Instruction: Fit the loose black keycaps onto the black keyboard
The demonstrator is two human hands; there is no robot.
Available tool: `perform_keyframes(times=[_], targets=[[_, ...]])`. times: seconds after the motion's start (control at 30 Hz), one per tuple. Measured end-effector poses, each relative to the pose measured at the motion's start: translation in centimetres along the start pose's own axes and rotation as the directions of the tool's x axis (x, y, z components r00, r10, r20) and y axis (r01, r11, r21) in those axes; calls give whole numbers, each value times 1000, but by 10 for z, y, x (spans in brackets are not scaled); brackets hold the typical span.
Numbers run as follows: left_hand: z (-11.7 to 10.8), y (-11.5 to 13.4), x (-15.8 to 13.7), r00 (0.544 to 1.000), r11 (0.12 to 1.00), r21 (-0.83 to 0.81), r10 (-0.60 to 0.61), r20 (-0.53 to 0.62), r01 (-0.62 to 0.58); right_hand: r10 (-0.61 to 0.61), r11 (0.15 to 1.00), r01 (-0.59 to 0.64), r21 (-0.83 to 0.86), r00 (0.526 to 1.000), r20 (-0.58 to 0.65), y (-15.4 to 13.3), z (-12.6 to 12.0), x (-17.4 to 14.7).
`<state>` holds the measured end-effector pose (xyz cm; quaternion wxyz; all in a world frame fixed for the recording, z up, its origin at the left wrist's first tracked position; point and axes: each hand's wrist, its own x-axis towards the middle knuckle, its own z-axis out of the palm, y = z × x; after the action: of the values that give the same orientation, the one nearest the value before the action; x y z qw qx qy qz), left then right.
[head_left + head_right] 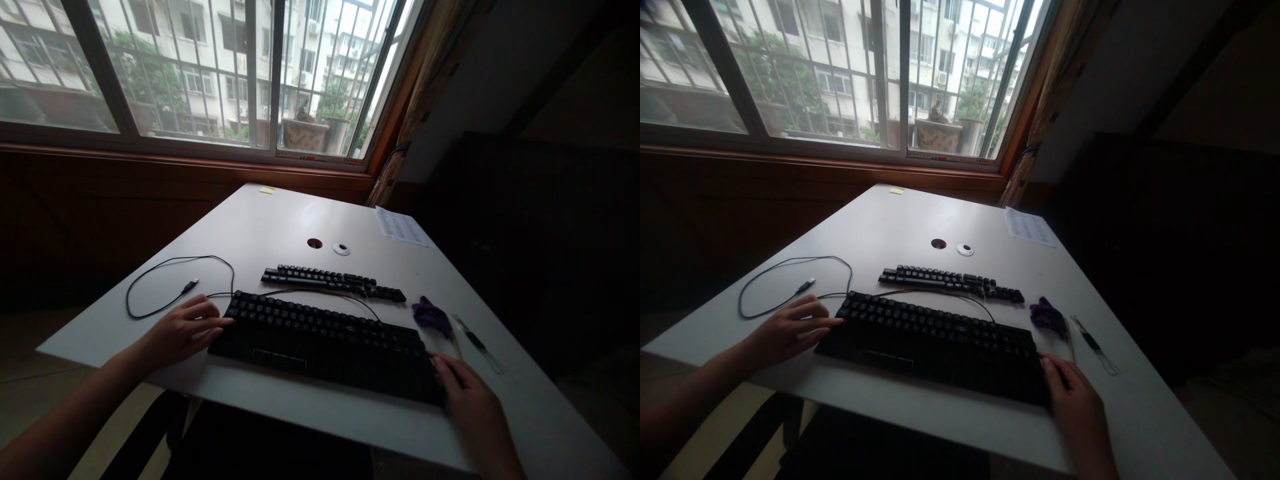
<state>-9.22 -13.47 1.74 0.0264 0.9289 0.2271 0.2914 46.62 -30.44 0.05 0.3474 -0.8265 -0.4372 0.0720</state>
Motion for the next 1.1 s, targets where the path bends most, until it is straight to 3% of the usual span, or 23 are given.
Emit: perform_keyframes(times=[1.1], targets=[[0,0,-1,1000,1000,5,-9,-15,10,-5,1000,5,19,1000,3,7,2,1]])
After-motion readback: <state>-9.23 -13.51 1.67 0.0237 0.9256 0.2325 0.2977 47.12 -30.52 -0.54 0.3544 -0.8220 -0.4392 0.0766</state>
